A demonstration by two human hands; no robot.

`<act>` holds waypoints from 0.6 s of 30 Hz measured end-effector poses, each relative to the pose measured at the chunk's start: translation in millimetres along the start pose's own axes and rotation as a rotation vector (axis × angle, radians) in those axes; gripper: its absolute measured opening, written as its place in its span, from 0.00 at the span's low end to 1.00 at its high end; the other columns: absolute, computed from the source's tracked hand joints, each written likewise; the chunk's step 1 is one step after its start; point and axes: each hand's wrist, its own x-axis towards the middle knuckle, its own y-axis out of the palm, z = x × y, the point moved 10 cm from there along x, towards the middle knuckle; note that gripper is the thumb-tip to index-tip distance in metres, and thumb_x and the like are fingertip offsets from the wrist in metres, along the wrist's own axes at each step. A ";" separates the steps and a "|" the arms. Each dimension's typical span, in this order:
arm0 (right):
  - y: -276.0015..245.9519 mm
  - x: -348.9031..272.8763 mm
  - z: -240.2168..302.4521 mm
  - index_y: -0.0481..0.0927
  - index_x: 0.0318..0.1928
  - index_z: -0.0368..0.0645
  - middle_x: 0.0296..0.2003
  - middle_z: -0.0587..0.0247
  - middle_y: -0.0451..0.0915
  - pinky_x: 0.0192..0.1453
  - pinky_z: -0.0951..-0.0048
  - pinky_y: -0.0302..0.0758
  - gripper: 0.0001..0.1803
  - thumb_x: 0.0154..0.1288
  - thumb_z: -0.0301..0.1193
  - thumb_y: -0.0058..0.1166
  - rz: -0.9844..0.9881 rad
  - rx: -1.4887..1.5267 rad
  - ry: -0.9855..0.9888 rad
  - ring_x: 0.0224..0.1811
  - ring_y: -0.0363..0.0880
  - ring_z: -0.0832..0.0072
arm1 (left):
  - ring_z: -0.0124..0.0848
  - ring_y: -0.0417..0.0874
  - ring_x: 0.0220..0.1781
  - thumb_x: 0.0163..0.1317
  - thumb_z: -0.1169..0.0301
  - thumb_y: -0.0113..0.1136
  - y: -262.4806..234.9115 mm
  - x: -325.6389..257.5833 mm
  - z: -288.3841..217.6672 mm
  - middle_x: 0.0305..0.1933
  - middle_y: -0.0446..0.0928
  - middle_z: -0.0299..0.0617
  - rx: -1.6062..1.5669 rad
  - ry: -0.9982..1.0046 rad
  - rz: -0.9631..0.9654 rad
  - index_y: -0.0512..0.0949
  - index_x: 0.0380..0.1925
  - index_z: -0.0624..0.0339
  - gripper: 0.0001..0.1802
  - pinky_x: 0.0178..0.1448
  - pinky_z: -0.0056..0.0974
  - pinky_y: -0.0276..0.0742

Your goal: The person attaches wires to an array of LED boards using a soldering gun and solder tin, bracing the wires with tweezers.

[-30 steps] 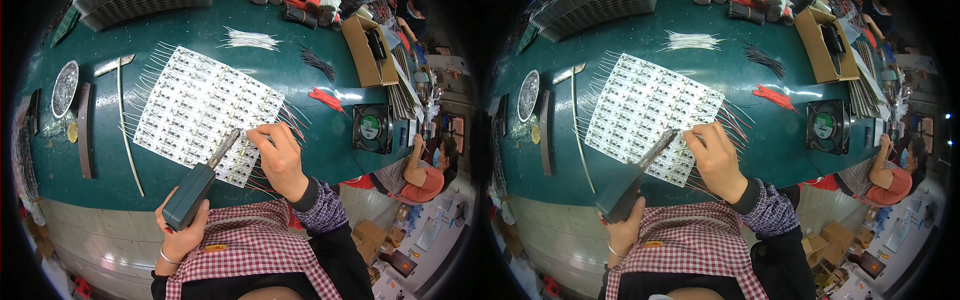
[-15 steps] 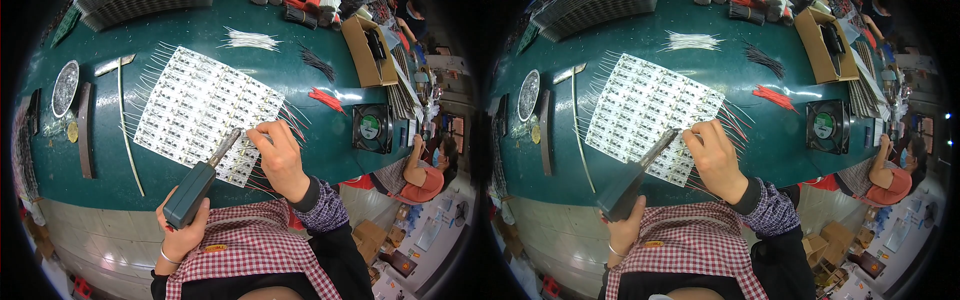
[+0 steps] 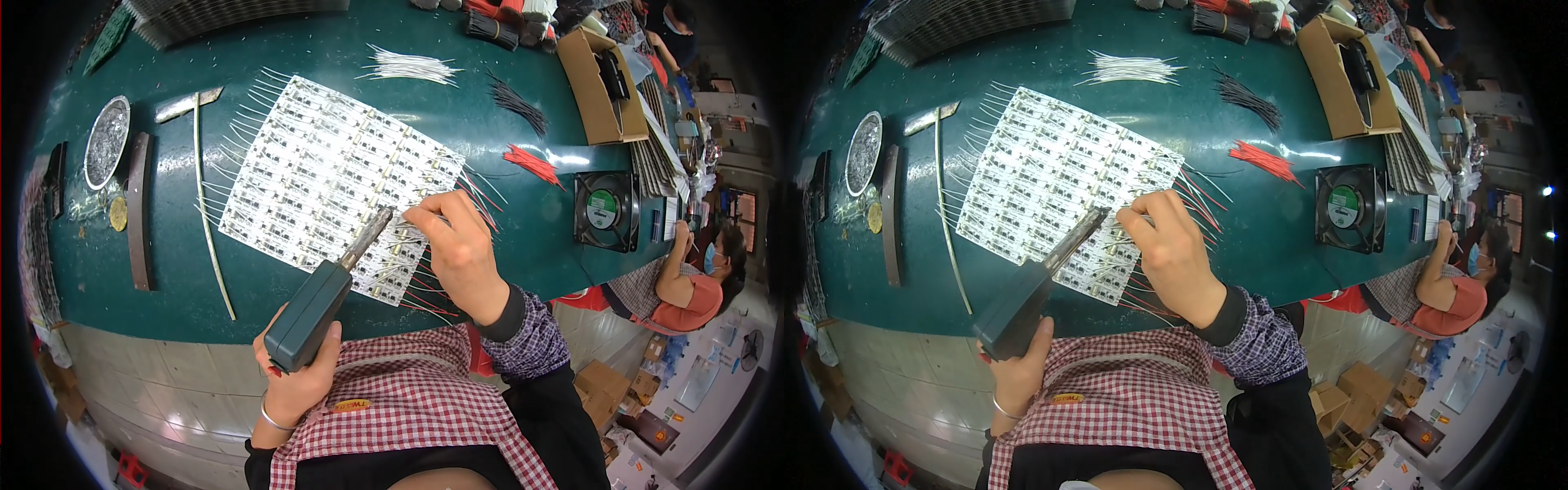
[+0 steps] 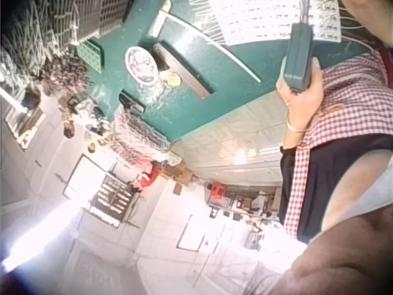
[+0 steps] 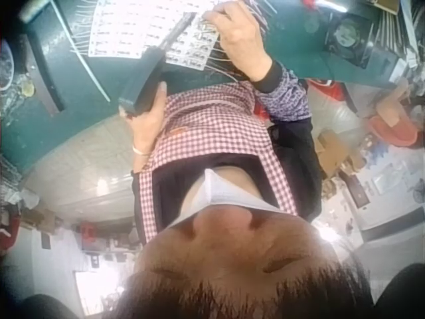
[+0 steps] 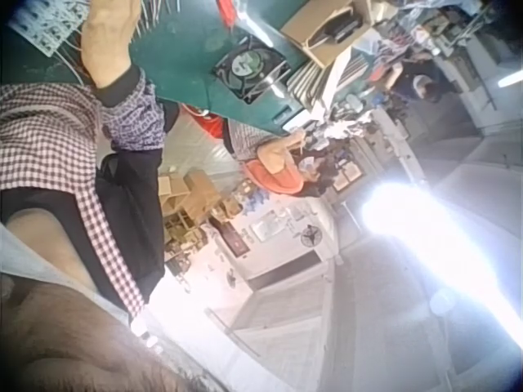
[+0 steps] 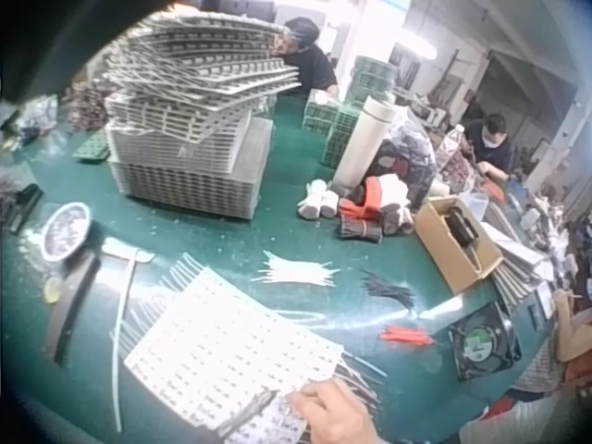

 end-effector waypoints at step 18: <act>0.5 0.7 1.4 0.79 0.40 0.35 0.36 0.57 0.74 0.40 0.66 0.74 0.18 0.44 0.12 0.51 0.017 -0.006 -0.004 0.39 0.73 0.61 | 0.33 0.82 0.24 0.50 0.79 0.68 -4.6 -7.7 -5.0 0.31 0.81 0.44 0.105 0.165 -0.055 0.82 0.33 0.67 0.09 0.29 0.33 0.76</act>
